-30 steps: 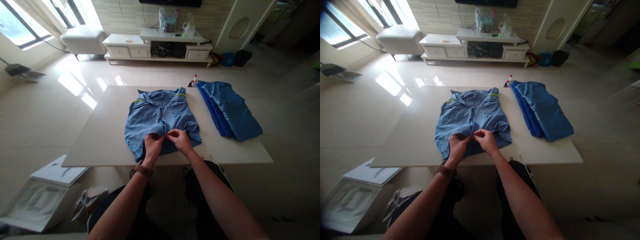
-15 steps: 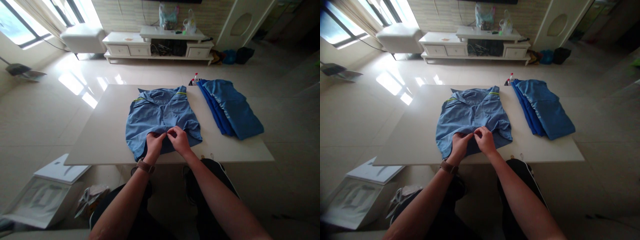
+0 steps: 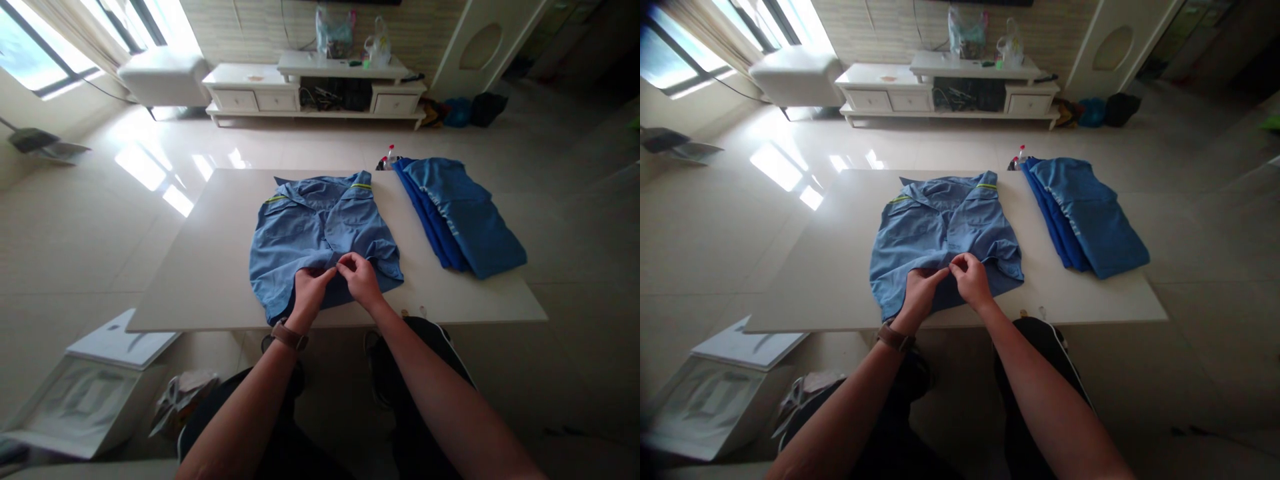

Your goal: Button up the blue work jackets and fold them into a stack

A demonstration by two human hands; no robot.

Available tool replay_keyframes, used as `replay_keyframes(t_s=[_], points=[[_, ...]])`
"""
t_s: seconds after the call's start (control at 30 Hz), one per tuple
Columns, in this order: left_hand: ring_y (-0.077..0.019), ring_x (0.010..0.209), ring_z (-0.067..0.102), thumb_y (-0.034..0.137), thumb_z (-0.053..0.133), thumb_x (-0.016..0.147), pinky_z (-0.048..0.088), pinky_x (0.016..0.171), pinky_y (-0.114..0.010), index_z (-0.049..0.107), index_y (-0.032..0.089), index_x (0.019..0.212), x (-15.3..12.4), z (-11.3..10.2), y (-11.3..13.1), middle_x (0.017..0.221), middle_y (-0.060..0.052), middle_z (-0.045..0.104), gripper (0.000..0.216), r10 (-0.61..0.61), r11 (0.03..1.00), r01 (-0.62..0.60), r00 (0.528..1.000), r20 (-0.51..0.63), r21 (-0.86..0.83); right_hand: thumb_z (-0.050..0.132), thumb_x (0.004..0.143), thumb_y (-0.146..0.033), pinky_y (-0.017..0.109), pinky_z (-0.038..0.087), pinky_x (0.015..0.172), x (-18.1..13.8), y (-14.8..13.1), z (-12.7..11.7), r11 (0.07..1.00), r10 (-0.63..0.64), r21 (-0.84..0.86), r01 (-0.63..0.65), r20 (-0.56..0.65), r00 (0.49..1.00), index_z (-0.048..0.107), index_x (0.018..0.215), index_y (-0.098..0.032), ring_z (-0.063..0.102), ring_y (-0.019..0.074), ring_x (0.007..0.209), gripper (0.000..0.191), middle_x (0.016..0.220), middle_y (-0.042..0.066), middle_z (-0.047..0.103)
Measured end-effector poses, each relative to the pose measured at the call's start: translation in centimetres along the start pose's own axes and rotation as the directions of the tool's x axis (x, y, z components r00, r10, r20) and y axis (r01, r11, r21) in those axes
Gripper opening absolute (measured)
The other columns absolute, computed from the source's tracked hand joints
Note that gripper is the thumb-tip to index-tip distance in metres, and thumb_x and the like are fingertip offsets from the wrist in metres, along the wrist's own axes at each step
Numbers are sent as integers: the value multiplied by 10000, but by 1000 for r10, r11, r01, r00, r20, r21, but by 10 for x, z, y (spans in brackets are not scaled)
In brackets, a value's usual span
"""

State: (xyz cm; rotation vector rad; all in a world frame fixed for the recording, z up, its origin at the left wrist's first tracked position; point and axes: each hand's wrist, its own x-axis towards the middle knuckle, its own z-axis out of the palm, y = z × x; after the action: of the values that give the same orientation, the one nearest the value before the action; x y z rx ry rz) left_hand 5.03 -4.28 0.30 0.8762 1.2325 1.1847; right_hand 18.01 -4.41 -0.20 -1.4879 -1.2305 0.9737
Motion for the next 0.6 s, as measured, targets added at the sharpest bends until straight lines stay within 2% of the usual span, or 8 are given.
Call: replay_keyframes(t_s=[0.1, 0.2, 0.3, 0.47, 0.53, 0.6], points=[[-185, 738, 702, 299, 816, 696, 533, 698, -272, 779, 107, 819, -2, -1, -2, 837, -89, 789, 231, -29, 1000, 28, 999, 39, 14, 639, 785, -417, 316, 487, 739, 1, 1, -1, 1000, 11, 0, -11, 4, 1000, 611, 811, -208, 600, 181, 735, 213, 799, 27, 673], [-196, 747, 714, 280, 806, 704, 540, 698, -280, 780, 111, 821, -1, -1, -3, 836, -92, 790, 207, 29, 999, -31, 999, 45, 34, 651, 771, -433, 308, 488, 726, 4, 5, -1, 999, 50, 20, -51, 34, 998, 609, 809, -211, 597, 178, 730, 229, 775, 18, 661], [-207, 743, 721, 250, 800, 691, 545, 686, -289, 759, 118, 784, 2, -1, -3, 820, -96, 786, 167, 69, 995, -72, 996, 48, 67, 694, 744, -459, 304, 505, 719, 6, 9, 0, 982, 127, 132, -136, 72, 989, 603, 798, -211, 604, 173, 718, 270, 745, 6, 650], [-217, 783, 733, 230, 793, 678, 561, 735, -310, 749, 123, 815, 5, -3, -3, 853, -93, 791, 180, 78, 996, -82, 991, 107, 35, 761, 676, -448, 293, 525, 707, 8, 13, 0, 898, 249, 335, -285, 146, 957, 590, 803, -204, 605, 153, 687, 324, 747, 0, 648], [-219, 786, 734, 221, 795, 670, 563, 743, -311, 749, 122, 827, 5, -4, -3, 853, -93, 792, 191, 75, 996, -81, 989, 123, 37, 758, 666, -415, 293, 529, 702, 8, 13, -1, 886, 249, 359, -294, 166, 954, 583, 806, -206, 601, 147, 669, 306, 739, -9, 632], [-216, 783, 734, 211, 795, 664, 565, 748, -309, 750, 119, 838, 5, -3, -4, 858, -94, 795, 201, 51, 998, -56, 991, 124, 38, 732, 690, -406, 293, 530, 691, 7, 13, -1, 914, 223, 314, -255, 136, 965, 582, 831, -213, 602, 148, 668, 282, 753, -14, 622]])
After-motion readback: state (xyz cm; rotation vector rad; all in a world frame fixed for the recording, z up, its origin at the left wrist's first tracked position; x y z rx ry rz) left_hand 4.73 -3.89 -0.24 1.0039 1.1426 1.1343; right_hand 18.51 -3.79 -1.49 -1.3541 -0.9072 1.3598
